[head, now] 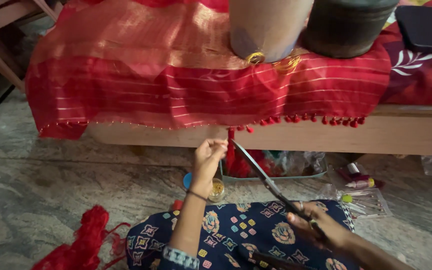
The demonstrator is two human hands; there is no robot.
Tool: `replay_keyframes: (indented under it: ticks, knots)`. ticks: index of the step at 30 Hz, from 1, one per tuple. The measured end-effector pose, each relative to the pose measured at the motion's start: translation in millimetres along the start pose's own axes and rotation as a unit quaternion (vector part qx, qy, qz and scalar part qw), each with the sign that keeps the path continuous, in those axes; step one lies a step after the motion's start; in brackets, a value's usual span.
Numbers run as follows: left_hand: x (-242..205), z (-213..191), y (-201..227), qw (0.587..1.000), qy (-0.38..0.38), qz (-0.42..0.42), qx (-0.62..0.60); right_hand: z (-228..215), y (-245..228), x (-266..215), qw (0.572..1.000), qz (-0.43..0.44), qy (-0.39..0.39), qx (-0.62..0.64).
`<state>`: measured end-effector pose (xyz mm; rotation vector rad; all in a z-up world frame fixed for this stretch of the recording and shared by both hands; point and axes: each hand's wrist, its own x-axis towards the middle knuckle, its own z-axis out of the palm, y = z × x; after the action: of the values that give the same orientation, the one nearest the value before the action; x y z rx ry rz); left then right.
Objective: Tying and trimming decorative red thread tassels on the edge of a red and gold fabric.
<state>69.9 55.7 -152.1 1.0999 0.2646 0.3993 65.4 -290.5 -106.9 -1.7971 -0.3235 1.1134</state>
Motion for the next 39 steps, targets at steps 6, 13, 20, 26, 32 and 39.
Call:
replay_keyframes:
  ticks: [6, 13, 20, 26, 32, 39]
  knots:
    - [56.1, -1.4, -18.2, 0.994, -0.042, 0.04, 0.094, -26.8, -6.8, -10.5, 0.998, 0.048, 0.038, 0.02]
    - [51.7, -0.8, -18.7, 0.988, -0.046, 0.05, 0.139, -48.7, 2.7, -10.3, 0.998, 0.038, 0.046, -0.018]
    - [14.7, 8.1, -6.0, 0.978, -0.097, 0.07, 0.173, -79.7, 0.2, 7.8, 0.965, -0.024, 0.075, -0.25]
    - [-33.2, 16.9, 6.0, 0.981, -0.094, 0.089, 0.142, -84.1, -62.6, -20.8, 0.871, -0.11, 0.099, -0.469]
    - [-39.7, 16.7, -2.6, 0.987, -0.1, 0.067, 0.11, -58.6, -122.4, -38.0, 0.848, -0.06, 0.09, -0.518]
    - [-48.5, 18.2, 2.2, 0.992, -0.08, 0.037, 0.087, -52.0, -140.9, -23.4, 0.849, -0.093, 0.074, -0.515]
